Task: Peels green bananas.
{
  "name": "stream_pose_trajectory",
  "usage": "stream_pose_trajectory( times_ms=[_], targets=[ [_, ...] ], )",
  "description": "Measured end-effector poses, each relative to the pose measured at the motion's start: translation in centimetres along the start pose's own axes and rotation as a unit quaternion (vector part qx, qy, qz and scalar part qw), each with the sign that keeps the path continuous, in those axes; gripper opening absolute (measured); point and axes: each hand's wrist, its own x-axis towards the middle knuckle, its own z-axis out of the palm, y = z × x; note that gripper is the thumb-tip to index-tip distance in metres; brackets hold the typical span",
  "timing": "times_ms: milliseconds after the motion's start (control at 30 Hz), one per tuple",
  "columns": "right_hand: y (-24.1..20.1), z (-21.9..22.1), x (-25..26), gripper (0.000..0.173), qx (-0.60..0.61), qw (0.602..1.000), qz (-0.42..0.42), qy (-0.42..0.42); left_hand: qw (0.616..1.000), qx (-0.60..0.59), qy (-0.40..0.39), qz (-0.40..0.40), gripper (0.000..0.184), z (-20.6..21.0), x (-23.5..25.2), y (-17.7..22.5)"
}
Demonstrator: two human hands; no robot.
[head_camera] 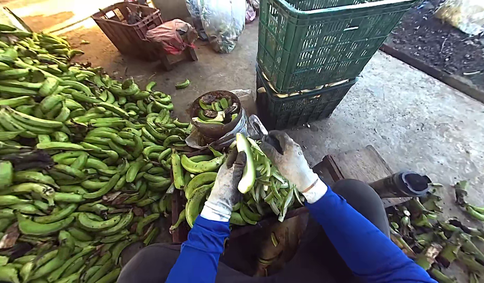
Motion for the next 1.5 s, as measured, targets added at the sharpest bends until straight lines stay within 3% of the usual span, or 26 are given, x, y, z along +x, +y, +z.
stream_pose_trajectory(
  times_ms=[100, 167, 267, 367, 433, 500, 567, 633, 700, 800, 967, 1100, 1167, 1233, 1300, 1367, 1433, 1500],
  targets=[
    [-0.8, 0.9, -3.5, 0.051, 0.035, 0.997, -0.029, -0.057, 0.975, 0.133, 0.146, 0.105, 0.051, -0.6, 1.3, -0.3],
    [-0.8, 1.6, -5.6, 0.052, 0.025, 0.993, -0.055, -0.1, 0.957, 0.135, 0.22, 0.133, 0.054, -0.7, 1.7, -0.1],
    [-0.5, 2.2, -6.4, 0.051, 0.026, 0.989, -0.08, -0.125, 0.953, 0.114, 0.23, 0.159, 0.054, -0.8, 1.3, 0.4],
    [0.6, 1.6, -3.9, 0.046, 0.026, 0.991, -0.077, -0.106, 0.977, 0.102, 0.123, 0.139, 0.046, -0.6, -0.5, 1.8],
    [1.2, 0.7, -1.3, 0.041, 0.022, 0.992, -0.082, -0.089, 0.995, 0.08, -0.005, 0.053, 0.039, -0.7, -1.5, 2.8],
    [1.8, -0.1, 0.8, 0.038, -0.001, 0.995, -0.084, -0.062, 0.991, 0.038, -0.125, -0.041, 0.041, -0.9, -1.6, 2.6],
    [2.2, -0.6, 1.8, 0.042, -0.001, 0.998, -0.052, -0.043, 0.982, -0.018, -0.166, -0.086, 0.049, -0.4, -1.2, 1.6],
    [2.0, -0.5, 1.7, 0.048, -0.005, 1.0, -0.019, -0.024, 0.989, -0.041, -0.117, -0.077, 0.057, 0.3, -0.7, 0.7],
    [1.5, 0.0, 0.7, 0.05, -0.02, 1.0, -0.016, -0.007, 0.997, -0.065, 0.005, -0.045, 0.049, 0.6, 0.2, -0.3],
    [1.1, 1.6, -2.1, 0.052, -0.02, 1.0, -0.023, -0.005, 0.969, -0.188, 0.159, -0.008, 0.034, 0.1, 1.6, -0.5],
    [0.9, 3.6, -4.9, 0.054, -0.025, 0.996, -0.058, -0.062, 0.93, -0.289, 0.225, 0.018, 0.027, -0.5, 1.5, 1.1],
    [1.2, 3.1, -4.1, 0.05, -0.012, 0.993, -0.093, -0.07, 0.961, -0.16, 0.222, 0.042, 0.029, -0.3, 0.6, 1.6],
    [1.3, 2.3, -3.0, 0.045, 0.001, 0.991, -0.114, -0.07, 0.986, -0.048, 0.155, 0.047, 0.041, -0.6, -0.3, 2.2],
    [1.6, 1.3, -1.4, 0.04, 0.019, 0.988, -0.126, -0.088, 0.998, 0.048, 0.019, 0.034, 0.05, -1.3, -1.2, 3.0],
    [2.0, 0.5, 0.7, 0.036, 0.026, 0.984, -0.124, -0.125, 0.992, 0.032, -0.123, -0.012, 0.053, -2.0, -1.4, 3.2],
    [2.8, 0.4, 2.6, 0.036, 0.005, 0.982, -0.107, -0.155, 0.975, -0.009, -0.213, -0.062, 0.054, -2.2, -1.1, 2.6],
    [3.8, 0.6, 4.0, 0.04, -0.04, 0.986, -0.064, -0.151, 0.966, -0.016, -0.238, -0.098, 0.058, -2.1, -0.5, 2.3],
    [3.9, 0.5, 4.3, 0.043, -0.077, 0.99, -0.023, -0.113, 0.974, 0.015, -0.2, -0.106, 0.067, -1.8, -0.4, 2.3]
  ],
)
